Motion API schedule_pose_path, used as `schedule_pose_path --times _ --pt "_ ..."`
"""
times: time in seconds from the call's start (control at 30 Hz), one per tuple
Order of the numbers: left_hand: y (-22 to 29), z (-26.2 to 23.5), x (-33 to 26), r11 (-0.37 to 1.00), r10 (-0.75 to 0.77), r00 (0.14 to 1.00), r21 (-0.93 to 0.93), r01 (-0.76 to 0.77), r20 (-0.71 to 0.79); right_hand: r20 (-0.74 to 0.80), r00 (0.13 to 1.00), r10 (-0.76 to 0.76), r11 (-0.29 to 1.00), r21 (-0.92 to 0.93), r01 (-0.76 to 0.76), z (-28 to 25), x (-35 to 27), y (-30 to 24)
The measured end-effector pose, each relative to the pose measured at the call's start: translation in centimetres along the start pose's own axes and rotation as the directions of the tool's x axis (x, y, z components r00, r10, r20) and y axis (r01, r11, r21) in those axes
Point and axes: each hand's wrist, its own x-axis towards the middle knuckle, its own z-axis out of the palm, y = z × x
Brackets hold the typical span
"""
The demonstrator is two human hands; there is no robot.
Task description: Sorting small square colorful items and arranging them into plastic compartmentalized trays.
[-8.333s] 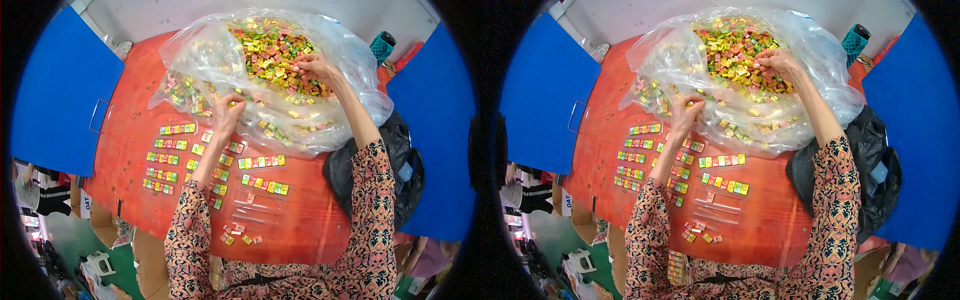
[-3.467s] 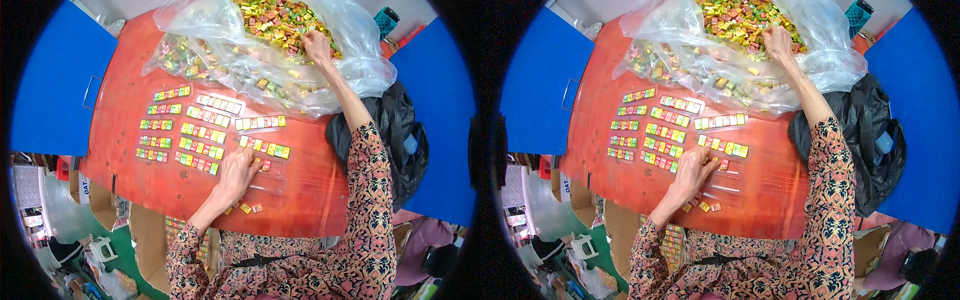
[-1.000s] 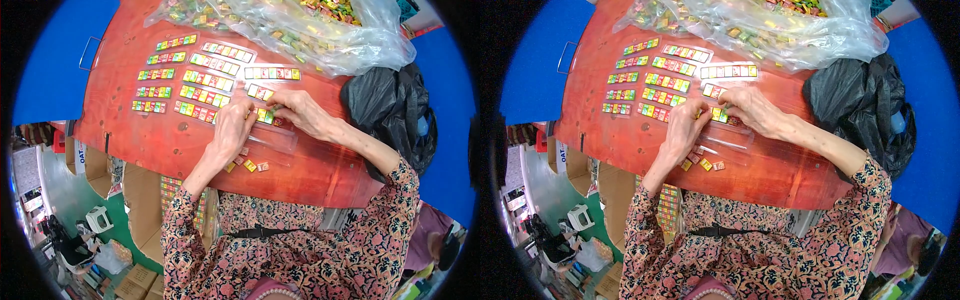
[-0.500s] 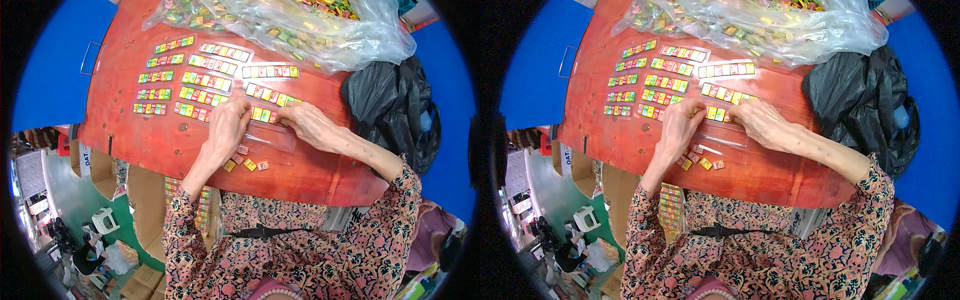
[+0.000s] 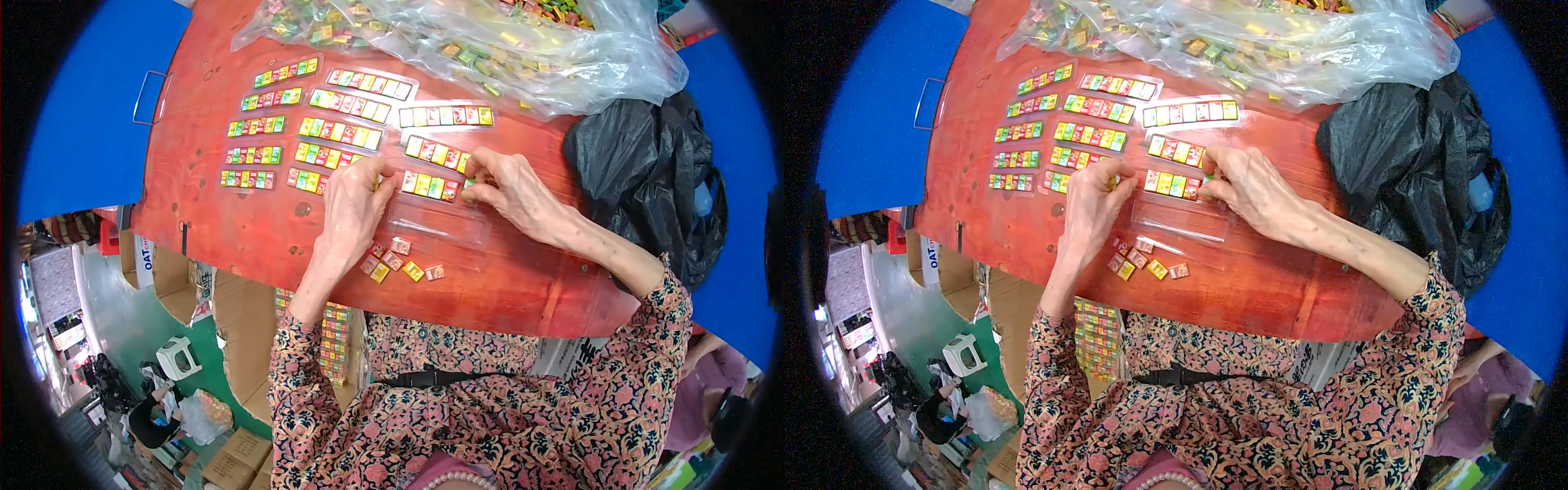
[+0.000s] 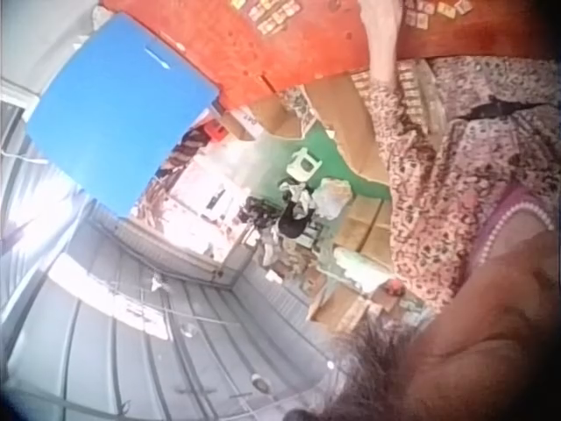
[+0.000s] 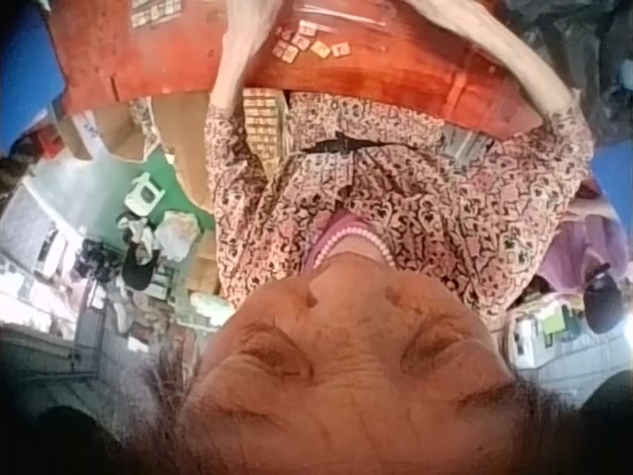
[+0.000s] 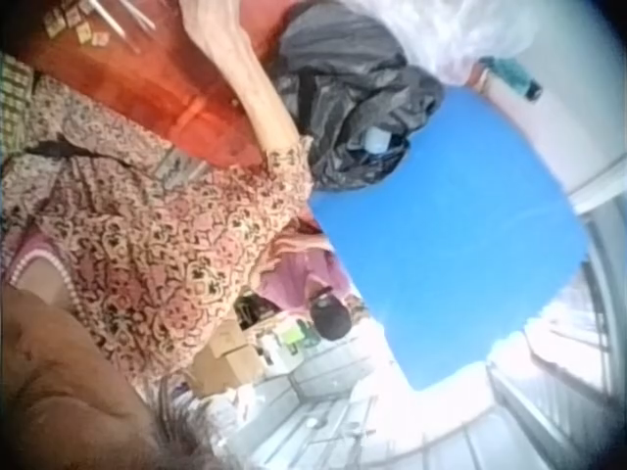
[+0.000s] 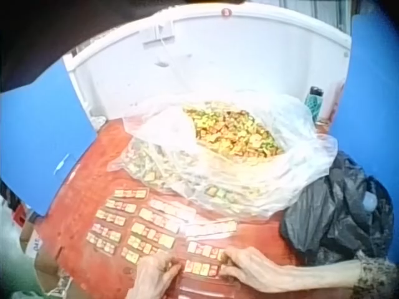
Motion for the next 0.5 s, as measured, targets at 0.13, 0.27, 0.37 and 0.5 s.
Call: schedule_pose_path --times 0.13,0.27,0.37,0.5 --pt "0.1 0.4 -0.2 0.998 0.043 0.999 0.054 -0.044 0.029 -0.008 1.0 0.017 0.998 0.062 -0.016 0.6 0.1 -0.3" --pt "0.2 0.9 -0.1 0.993 0.056 0.998 0.1 -0.059 0.031 -0.036 0.999 0.033 0.998 0.061 -0.031 1.3 -0.1 -0.1" --pt "0.3 0.9 -0.1 0.991 0.064 0.997 0.117 -0.068 0.037 -0.054 0.998 0.008 0.997 -0.082 -0.013 1.9 0.0 -0.4" --pt "0.2 1.0 -0.1 0.986 0.11 0.994 0.119 -0.112 0.027 -0.037 0.997 0.061 0.973 -0.221 -0.068 2.0 -0.1 -0.9"
